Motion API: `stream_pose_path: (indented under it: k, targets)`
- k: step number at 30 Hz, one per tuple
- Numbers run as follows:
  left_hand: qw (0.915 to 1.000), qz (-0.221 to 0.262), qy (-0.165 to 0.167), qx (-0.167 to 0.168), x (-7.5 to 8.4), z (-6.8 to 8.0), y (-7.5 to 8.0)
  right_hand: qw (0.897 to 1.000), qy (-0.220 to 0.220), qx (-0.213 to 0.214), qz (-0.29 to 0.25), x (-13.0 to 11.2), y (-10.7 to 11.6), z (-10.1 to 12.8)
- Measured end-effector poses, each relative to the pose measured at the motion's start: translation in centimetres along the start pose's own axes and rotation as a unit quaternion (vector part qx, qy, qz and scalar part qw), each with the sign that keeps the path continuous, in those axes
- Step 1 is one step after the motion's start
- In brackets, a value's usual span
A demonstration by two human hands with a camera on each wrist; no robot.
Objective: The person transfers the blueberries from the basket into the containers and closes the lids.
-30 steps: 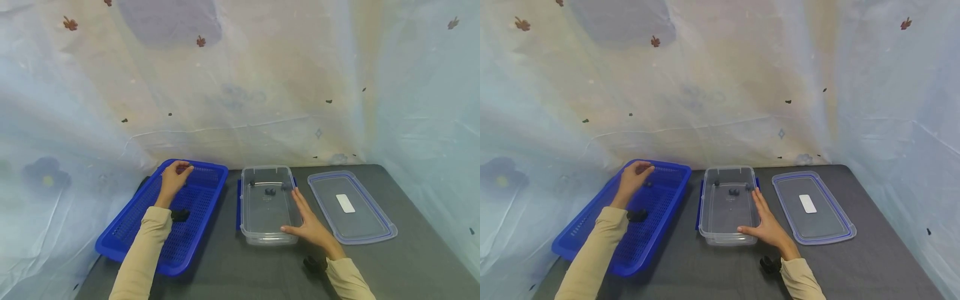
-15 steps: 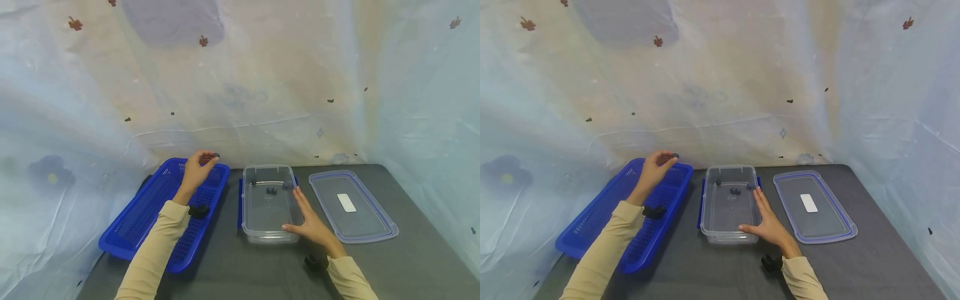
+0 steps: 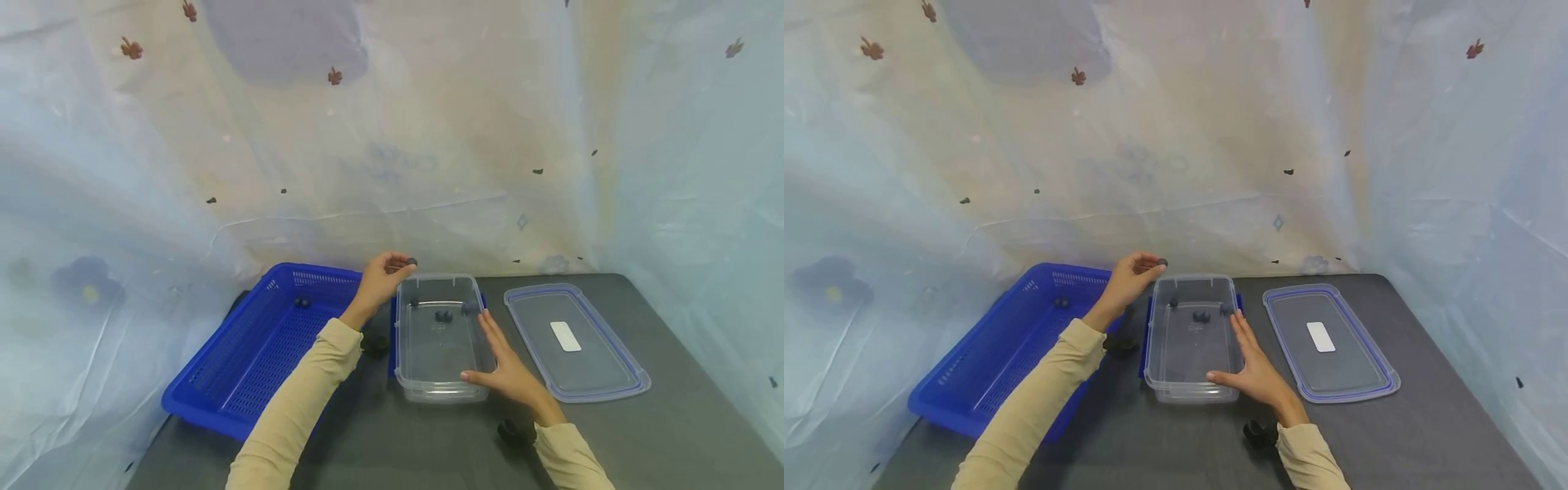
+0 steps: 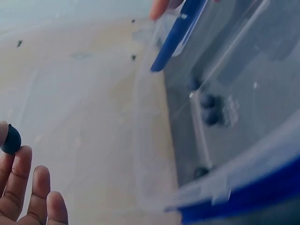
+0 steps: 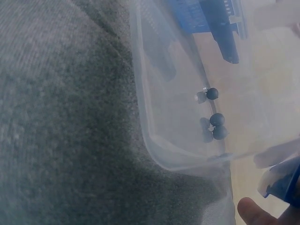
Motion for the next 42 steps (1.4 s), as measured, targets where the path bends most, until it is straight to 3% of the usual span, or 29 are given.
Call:
stream_pose_path:
  k: [7,13,17,28,36,42]
  targets:
    - [0.9987,0.008,0.046,-0.018,-0.9,-0.7,-3.9,1.000,0.002,0.002,-0.004,0.0,0.0,0.1]
    - [0.9946,0.002,0.100,-0.029,-2.4,-0.6,-6.3,1.000,0.002,-0.003,-0.012,-0.2,0.1,0.1]
    - [0.9906,0.024,0.133,-0.022,-3.6,-0.7,-7.7,1.000,0.006,-0.001,-0.015,-0.3,0.2,0.2]
    - [0.9887,-0.025,0.147,-0.017,-5.0,-0.1,-10.2,1.000,-0.002,0.000,-0.008,0.0,0.0,0.0]
    - [0.9747,-0.036,0.198,-0.097,-6.0,1.0,-11.5,1.000,0.002,-0.008,-0.015,-0.1,0.0,-0.1]
    - [0.9689,-0.059,0.204,-0.126,-6.7,1.9,-11.9,1.000,0.006,-0.004,-0.016,-0.2,0.0,0.1]
Point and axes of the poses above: each hand's wrist, its own z-axis away from the middle knuckle, its own y-axis out of the back of the hand, x = y × z, the point moved 3 cm from there along -z, towards the middle knuckle, and after that the axes turned 11 degrees about -y, right-handed, at the moved point
